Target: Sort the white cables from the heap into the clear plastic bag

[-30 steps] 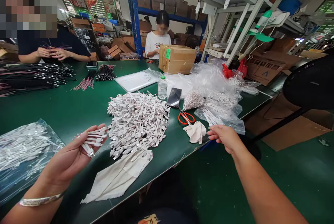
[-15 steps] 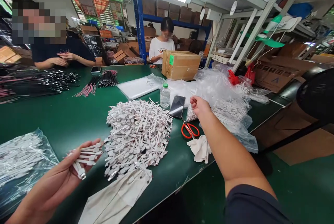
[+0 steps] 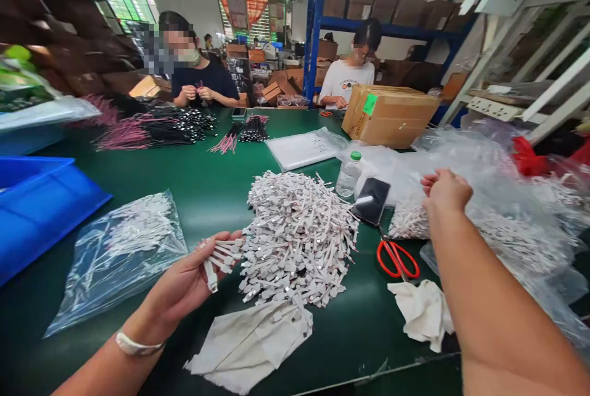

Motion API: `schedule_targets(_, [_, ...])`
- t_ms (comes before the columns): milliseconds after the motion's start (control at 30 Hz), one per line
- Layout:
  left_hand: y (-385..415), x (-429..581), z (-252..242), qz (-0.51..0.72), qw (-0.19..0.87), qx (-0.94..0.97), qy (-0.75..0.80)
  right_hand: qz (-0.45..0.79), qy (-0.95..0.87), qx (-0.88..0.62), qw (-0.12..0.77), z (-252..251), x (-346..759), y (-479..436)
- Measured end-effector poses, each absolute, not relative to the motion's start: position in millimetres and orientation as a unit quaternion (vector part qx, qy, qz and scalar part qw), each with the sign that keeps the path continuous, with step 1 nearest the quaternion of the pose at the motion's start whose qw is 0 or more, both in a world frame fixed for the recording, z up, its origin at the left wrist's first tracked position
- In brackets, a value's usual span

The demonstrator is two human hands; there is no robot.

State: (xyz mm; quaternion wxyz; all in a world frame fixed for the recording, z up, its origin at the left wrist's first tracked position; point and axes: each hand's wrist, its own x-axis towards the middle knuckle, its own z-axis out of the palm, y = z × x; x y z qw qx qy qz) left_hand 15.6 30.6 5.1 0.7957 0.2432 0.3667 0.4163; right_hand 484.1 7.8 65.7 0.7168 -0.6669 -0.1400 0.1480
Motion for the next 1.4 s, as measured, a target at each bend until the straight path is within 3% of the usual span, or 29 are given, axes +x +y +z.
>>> schedule_targets(100, [26.6,15.9,4.4,0.402,0.823,0.229,0.33,0.101,-0.179,-0.657,0.725,60.7,448.6,1.1])
schedule_targets(167, [22.9,16.4,4.6,0.399,0.829,0.232,0.316,0.15,-0.241,-0.651,0.704,55.3,410.7,-10.4])
schedule_targets(333, [13.6,18.4,4.6,0.375,0.847,0.248,0.283,0.383,-0.486,-0.639,0.457,32.6,283.6,-42.9])
schedule_targets(467, [10.9,19.7,0.2,0.362,0.853,0.248,0.283,0.501,-0.535,-0.574,0.367,14.8,212.5,-43.9])
schedule_targets(933, [14.1,18.6,-10.1,0.328,0.866,0.274,0.261,0.625,-0.42,-0.508,0.418,-19.8,188.1,-34.4])
schedule_targets(1400, [10.8,18.0,-10.5,0.314,0.868,0.287,0.256,0.63,-0.46,-0.512,0.358,-19.9,186.2,-43.6])
